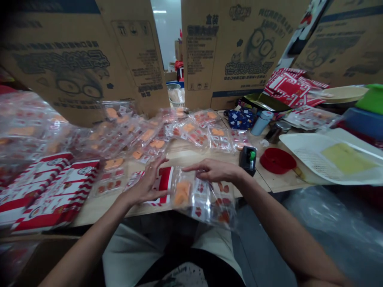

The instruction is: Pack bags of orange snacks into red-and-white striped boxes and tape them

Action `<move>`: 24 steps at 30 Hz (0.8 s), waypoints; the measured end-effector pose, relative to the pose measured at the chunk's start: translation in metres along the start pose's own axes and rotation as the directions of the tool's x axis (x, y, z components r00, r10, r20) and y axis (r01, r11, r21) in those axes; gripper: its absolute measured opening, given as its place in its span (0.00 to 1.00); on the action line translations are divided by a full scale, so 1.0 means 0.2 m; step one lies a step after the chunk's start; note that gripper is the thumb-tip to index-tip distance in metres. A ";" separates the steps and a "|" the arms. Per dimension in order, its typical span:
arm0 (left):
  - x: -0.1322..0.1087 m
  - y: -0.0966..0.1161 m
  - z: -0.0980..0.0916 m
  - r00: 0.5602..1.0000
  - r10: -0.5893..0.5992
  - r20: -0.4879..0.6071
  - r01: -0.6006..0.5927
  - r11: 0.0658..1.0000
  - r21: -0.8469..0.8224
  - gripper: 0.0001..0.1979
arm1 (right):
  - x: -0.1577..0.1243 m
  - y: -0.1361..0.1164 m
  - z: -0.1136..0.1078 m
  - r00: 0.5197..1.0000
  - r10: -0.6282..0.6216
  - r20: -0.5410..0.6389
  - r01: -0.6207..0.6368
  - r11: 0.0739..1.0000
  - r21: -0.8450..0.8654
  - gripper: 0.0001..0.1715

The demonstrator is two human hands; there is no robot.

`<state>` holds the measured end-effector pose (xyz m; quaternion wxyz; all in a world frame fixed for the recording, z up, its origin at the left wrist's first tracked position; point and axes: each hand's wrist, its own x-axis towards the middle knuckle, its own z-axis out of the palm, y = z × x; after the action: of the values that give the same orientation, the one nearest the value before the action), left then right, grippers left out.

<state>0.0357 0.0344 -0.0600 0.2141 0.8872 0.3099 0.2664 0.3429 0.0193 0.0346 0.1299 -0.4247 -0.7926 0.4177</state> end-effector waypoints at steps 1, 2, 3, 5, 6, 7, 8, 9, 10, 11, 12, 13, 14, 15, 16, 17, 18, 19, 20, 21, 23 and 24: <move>0.01 -0.04 0.05 0.999 -0.042 0.013 0.042 0.999 0.002 0.52 | 0.03 0.05 0.02 0.998 0.001 0.058 -0.002 1.000 0.025 0.32; 0.01 -0.07 0.10 0.996 -0.089 0.008 0.089 0.996 -0.005 0.48 | 0.06 0.10 0.04 0.996 0.006 0.086 -0.009 0.999 0.036 0.35; 0.01 -0.11 0.14 0.990 -0.139 -0.014 0.139 0.990 -0.017 0.43 | 0.08 0.15 0.05 0.997 0.017 0.079 -0.021 0.999 0.050 0.38; 0.01 -0.17 0.18 0.970 -0.223 -0.094 0.219 0.975 -0.046 0.32 | 0.11 0.25 0.09 0.998 0.065 0.008 -0.065 0.991 0.113 0.42; 0.01 -0.18 0.17 0.958 -0.251 -0.136 0.246 0.968 -0.054 0.28 | 0.11 0.31 0.10 0.995 0.097 -0.036 -0.091 0.984 0.151 0.44; 0.01 -0.19 0.15 0.951 -0.270 -0.149 0.266 0.963 -0.047 0.26 | 0.11 0.36 0.11 0.989 0.125 -0.075 -0.109 0.976 0.189 0.44; 0.01 -0.20 0.11 0.950 -0.288 -0.121 0.288 0.957 -0.018 0.27 | 0.11 0.41 0.12 0.985 0.144 -0.099 -0.118 0.966 0.229 0.44; 0.01 -0.20 0.06 0.948 -0.315 -0.048 0.317 0.948 0.033 0.31 | 0.11 0.45 0.12 0.983 0.155 -0.102 -0.123 0.955 0.269 0.42; 0.01 -0.20 0.02 0.931 -0.359 0.066 0.351 0.931 0.102 0.40 | 0.12 0.49 0.13 0.982 0.165 -0.086 -0.132 0.944 0.303 0.41; 0.01 -0.20 -0.01 0.891 -0.410 0.194 0.379 0.908 0.178 0.50 | 0.12 0.51 0.13 0.982 0.181 -0.059 -0.152 0.932 0.330 0.39; 0.02 -0.20 -0.03 0.833 -0.462 0.304 0.399 0.883 0.248 0.61 | 0.13 0.52 0.13 0.979 0.204 -0.027 -0.182 0.919 0.350 0.38; 0.02 -0.20 -0.03 0.777 -0.504 0.376 0.412 0.860 0.302 0.69 | 0.14 0.53 0.13 0.971 0.238 -0.005 -0.220 0.904 0.366 0.38; 0.02 -0.20 -0.03 0.742 -0.531 0.409 0.420 0.844 0.334 0.73 | 0.15 0.52 0.12 0.959 0.282 -0.001 -0.260 0.886 0.383 0.39; 0.02 -0.21 -0.03 0.735 -0.538 0.413 0.422 0.840 0.342 0.74 | 0.15 0.50 0.12 0.946 0.323 -0.013 -0.290 0.866 0.407 0.41; 0.01 -0.21 -0.03 0.753 -0.525 0.397 0.417 0.847 0.329 0.73 | 0.14 0.48 0.11 0.935 0.352 -0.040 -0.299 0.844 0.445 0.43; 0.00 -0.21 -0.03 0.785 -0.499 0.367 0.407 0.862 0.300 0.72 | 0.13 0.45 0.10 0.927 0.368 -0.075 -0.288 0.823 0.490 0.45; -0.02 -0.21 -0.04 0.823 -0.461 0.331 0.391 0.883 0.258 0.70 | 0.11 0.41 0.08 0.920 0.376 -0.114 -0.263 0.805 0.531 0.46; -0.05 -0.20 -0.06 0.862 -0.415 0.292 0.368 0.907 0.205 0.68 | 0.08 0.37 0.06 0.912 0.378 -0.157 -0.232 0.793 0.563 0.47; -0.07 -0.20 -0.08 0.895 -0.370 0.249 0.343 0.928 0.147 0.68 | 0.05 0.33 0.05 0.905 0.374 -0.201 -0.196 0.788 0.584 0.47; -0.10 -0.19 -0.11 0.922 -0.330 0.202 0.319 0.944 0.089 0.68 | 0.02 0.28 0.03 0.897 0.369 -0.243 -0.162 0.786 0.596 0.47; -0.14 -0.16 -0.17 0.958 -0.269 0.099 0.271 0.963 -0.004 0.69 | -0.03 0.17 0.01 0.885 0.351 -0.307 -0.107 0.793 0.600 0.44; -0.15 -0.14 -0.19 0.970 -0.240 0.044 0.242 0.969 -0.042 0.70 | -0.05 0.11 0.00 0.885 0.329 -0.330 -0.077 0.801 0.593 0.44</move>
<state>-0.0201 0.0422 -0.0559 0.2715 0.8426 0.4050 0.2284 0.3617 0.0170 0.0187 0.3687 -0.5307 -0.5353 0.5440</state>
